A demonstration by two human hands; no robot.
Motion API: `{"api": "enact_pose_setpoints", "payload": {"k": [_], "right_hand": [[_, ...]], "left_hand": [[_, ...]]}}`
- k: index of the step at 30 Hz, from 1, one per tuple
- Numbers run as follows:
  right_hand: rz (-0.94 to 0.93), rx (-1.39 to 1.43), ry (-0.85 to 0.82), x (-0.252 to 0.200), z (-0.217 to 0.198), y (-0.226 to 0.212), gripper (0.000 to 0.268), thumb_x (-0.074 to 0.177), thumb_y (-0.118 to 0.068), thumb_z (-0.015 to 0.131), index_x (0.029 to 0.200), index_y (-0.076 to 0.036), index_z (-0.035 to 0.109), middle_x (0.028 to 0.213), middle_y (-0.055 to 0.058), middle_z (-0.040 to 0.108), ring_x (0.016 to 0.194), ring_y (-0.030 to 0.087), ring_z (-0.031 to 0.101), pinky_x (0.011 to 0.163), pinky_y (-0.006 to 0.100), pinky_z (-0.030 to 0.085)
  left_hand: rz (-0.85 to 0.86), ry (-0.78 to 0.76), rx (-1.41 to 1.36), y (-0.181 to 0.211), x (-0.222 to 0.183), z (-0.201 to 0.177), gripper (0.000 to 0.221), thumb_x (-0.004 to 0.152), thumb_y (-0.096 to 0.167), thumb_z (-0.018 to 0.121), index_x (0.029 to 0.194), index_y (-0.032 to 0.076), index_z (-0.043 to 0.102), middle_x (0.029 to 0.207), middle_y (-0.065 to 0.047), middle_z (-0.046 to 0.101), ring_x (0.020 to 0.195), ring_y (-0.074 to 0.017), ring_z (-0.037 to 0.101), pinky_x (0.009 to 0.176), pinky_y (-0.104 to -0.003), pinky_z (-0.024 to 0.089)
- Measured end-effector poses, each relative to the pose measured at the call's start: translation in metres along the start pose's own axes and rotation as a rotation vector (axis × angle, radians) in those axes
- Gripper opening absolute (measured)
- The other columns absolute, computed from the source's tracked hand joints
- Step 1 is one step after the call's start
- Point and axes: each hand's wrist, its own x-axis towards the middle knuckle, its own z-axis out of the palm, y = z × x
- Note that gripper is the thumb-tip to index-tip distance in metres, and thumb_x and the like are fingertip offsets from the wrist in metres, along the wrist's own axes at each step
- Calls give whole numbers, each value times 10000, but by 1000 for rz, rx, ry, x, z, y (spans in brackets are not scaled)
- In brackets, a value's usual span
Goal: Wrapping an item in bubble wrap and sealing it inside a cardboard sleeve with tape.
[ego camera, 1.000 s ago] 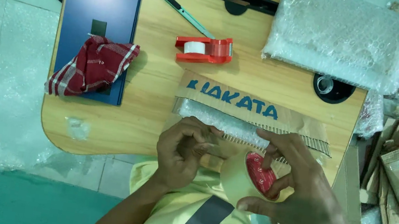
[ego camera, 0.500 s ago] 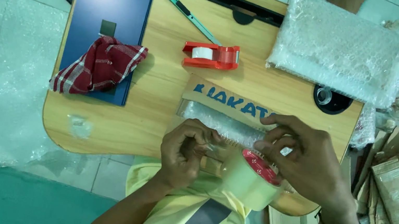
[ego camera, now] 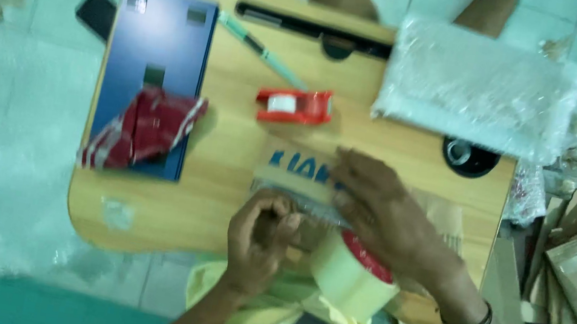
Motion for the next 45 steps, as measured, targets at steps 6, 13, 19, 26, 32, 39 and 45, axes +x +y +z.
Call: {"api": "enact_pose_setpoints", "payload": {"k": [6, 13, 19, 26, 32, 39, 45], "right_hand": [[-100, -74, 53, 0, 13, 7, 363, 940, -305, 654, 1205, -75, 745, 1519, 143, 544, 1459, 343, 400, 1156, 471, 371], [-116, 47, 169, 0, 25, 19, 230, 795, -226, 828, 991, -107, 826, 1413, 149, 631, 1398, 362, 469, 1124, 482, 446], [-185, 159, 181, -13, 27, 32, 254, 812, -108, 823, 1061, -74, 785, 1343, 141, 517, 1299, 317, 536, 1039, 400, 561], [-162, 334, 80, -70, 17, 25, 541, 967, -497, 411, 956, -93, 770, 1391, 205, 603, 1482, 433, 424, 1342, 701, 120], [-131, 90, 80, -70, 36, 27, 1258, 299, -727, 944, 1338, -86, 638, 1476, 176, 580, 1499, 344, 423, 1334, 658, 21], [-179, 181, 36, -67, 37, 33, 911, 511, -713, 804, 1165, -83, 724, 1235, 107, 687, 1465, 383, 444, 1331, 646, -85], [-98, 408, 42, -67, 32, 39, 1051, 555, -598, 817, 1327, 30, 480, 1374, 235, 582, 1402, 350, 555, 1318, 558, 318]], "left_hand": [[67, 113, 76, -7, -6, 8, 99, 970, 42, 599, 994, 38, 504, 993, -96, 555, 858, -183, 531, 798, -314, 523], [174, 210, 270, -19, -10, 11, 114, 968, 15, 598, 1003, 63, 501, 973, -70, 584, 663, -90, 472, 579, -233, 460], [180, 257, 386, -12, -2, 18, 148, 946, -14, 618, 1010, 52, 501, 972, -98, 572, 799, -181, 551, 724, -293, 512], [115, 259, 353, -10, 2, 19, 126, 971, 43, 627, 1028, 80, 521, 957, -51, 576, 763, -121, 510, 672, -253, 471], [101, 271, 386, -6, 6, 20, 149, 955, -9, 643, 1009, 51, 518, 994, -88, 586, 825, -164, 542, 737, -283, 496], [116, 181, 542, 8, 15, 10, 223, 895, -84, 658, 1059, 22, 551, 999, -102, 607, 827, -209, 598, 756, -319, 540], [93, 152, 656, 27, 24, 6, 191, 880, -103, 680, 1034, -30, 596, 949, -120, 632, 744, -205, 596, 672, -306, 511]]}}
